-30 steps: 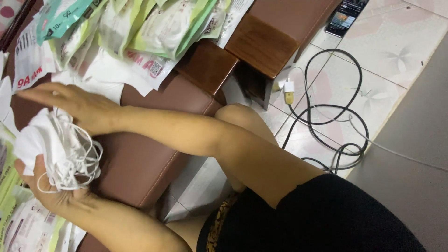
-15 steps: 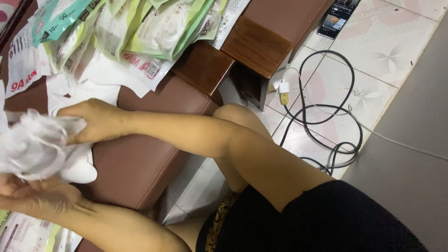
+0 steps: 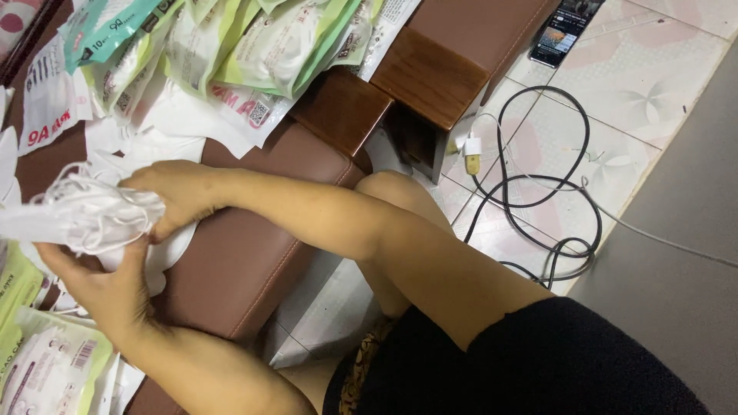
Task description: Picking up, unfolding, and stacking white face masks from a pile on a bench.
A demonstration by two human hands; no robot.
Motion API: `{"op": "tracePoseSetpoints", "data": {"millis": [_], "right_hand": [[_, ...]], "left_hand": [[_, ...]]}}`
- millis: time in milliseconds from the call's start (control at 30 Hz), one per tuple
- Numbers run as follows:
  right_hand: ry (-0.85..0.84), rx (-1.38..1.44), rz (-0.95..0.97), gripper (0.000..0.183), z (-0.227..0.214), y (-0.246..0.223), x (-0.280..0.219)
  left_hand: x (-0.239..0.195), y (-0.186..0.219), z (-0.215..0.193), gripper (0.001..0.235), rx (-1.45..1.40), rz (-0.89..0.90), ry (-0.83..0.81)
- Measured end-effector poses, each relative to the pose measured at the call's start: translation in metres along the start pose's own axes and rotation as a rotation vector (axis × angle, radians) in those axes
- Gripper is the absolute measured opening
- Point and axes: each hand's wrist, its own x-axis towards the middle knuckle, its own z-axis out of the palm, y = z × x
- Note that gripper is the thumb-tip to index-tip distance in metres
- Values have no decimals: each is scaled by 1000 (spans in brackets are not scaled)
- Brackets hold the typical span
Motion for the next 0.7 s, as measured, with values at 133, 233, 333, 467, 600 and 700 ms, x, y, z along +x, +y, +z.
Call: {"op": "tracePoseSetpoints", "data": {"millis": [133, 233, 333, 467, 600, 700], "right_hand": [[-19, 114, -28, 19, -6, -14, -2], [47, 387, -129, 20, -6, -14, 0], [-56, 342, 5, 32, -8, -11, -1], [-31, 172, -10, 50, -13, -17, -3], [-24, 352, -102, 19, -11, -21, -4], [-53, 571, -274, 17, -9, -14, 1]], "left_hand": [[0, -16, 0, 63, 214, 75, 156], [3, -24, -1, 64, 146, 94, 127], [5, -29, -3, 66, 45, 118, 89], [1, -14, 1, 73, -156, 116, 35], [0, -6, 4, 76, -230, 86, 51], [1, -11, 4, 73, -190, 78, 97]]}}
